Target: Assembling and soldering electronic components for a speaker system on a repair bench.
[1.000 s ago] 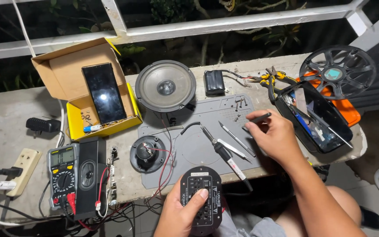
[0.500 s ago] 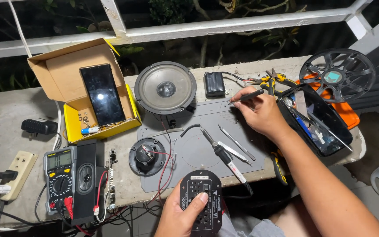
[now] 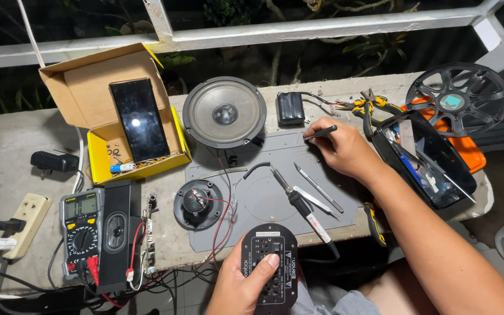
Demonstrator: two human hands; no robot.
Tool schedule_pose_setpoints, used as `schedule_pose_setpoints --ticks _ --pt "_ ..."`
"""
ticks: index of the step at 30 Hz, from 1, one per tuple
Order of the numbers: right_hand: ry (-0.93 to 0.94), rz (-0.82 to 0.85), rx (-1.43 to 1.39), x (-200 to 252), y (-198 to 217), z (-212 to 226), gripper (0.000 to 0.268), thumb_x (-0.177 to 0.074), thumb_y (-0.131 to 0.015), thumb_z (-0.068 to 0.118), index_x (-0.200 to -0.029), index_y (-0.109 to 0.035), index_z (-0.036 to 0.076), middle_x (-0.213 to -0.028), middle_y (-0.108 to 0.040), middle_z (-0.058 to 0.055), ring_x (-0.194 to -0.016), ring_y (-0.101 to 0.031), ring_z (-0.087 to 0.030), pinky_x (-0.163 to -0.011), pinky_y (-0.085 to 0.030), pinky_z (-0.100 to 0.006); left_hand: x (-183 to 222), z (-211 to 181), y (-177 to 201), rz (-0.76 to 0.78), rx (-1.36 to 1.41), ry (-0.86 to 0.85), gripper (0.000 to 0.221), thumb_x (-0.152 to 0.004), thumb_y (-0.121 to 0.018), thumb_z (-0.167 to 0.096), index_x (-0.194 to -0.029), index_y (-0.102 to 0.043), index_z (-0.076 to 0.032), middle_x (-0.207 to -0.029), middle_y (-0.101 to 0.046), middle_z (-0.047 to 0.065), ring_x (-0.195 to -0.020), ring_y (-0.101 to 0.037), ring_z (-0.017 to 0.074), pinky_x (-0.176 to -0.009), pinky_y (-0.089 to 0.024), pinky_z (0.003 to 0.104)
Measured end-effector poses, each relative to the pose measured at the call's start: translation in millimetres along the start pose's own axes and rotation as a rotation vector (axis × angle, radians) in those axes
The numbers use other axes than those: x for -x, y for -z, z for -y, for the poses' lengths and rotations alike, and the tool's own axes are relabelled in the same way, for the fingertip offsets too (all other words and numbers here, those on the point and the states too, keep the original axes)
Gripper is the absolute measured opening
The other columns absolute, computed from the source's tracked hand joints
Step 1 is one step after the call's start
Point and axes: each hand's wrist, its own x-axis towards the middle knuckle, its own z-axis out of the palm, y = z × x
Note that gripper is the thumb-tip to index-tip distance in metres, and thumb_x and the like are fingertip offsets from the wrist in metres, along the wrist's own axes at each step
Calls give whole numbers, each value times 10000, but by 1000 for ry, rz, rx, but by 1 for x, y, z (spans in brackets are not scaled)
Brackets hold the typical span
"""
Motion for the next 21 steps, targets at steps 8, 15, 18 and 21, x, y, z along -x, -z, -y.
schedule_pose_setpoints --ticks 8,15,18,21 --pt "36 6 -7 -3 -4 -1 182 -1075 -730 -33 -1203 -731 96 -1156 -813 -81 -1047 -796 -277 -952 -614 -380 0 0 1 19 -6 -9 534 -918 -837 -141 -1441 -855 -36 -1065 -907 206 -908 -863 324 -822 -747 475" --pt "60 -17 -30 -4 -8 -5 191 -1091 -710 -65 -1208 -714 85 -1150 -789 -97 -1038 -781 -279 -945 -612 -376 1 -1 0 35 65 11 541 -932 -826 -107 -1465 -830 -15 -1035 -881 259 -839 -846 366 -750 -745 520" --pt "58 -13 -26 -4 -6 2 220 -1082 -669 -93 -1210 -698 83 -1154 -769 -110 -1049 -768 -293 -953 -611 -388 8 -11 -5 -4 84 71 505 -939 -822 -80 -1437 -841 -2 -1054 -869 274 -856 -830 390 -742 -733 548" --pt "85 -33 -16 -3 -7 0 219 -1094 -649 -100 -1221 -680 76 -1170 -757 -113 -1062 -756 -297 -961 -600 -388 3 -4 -3 8 92 44 513 -946 -824 -62 -1456 -835 -2 -1044 -872 269 -845 -828 378 -744 -735 538"
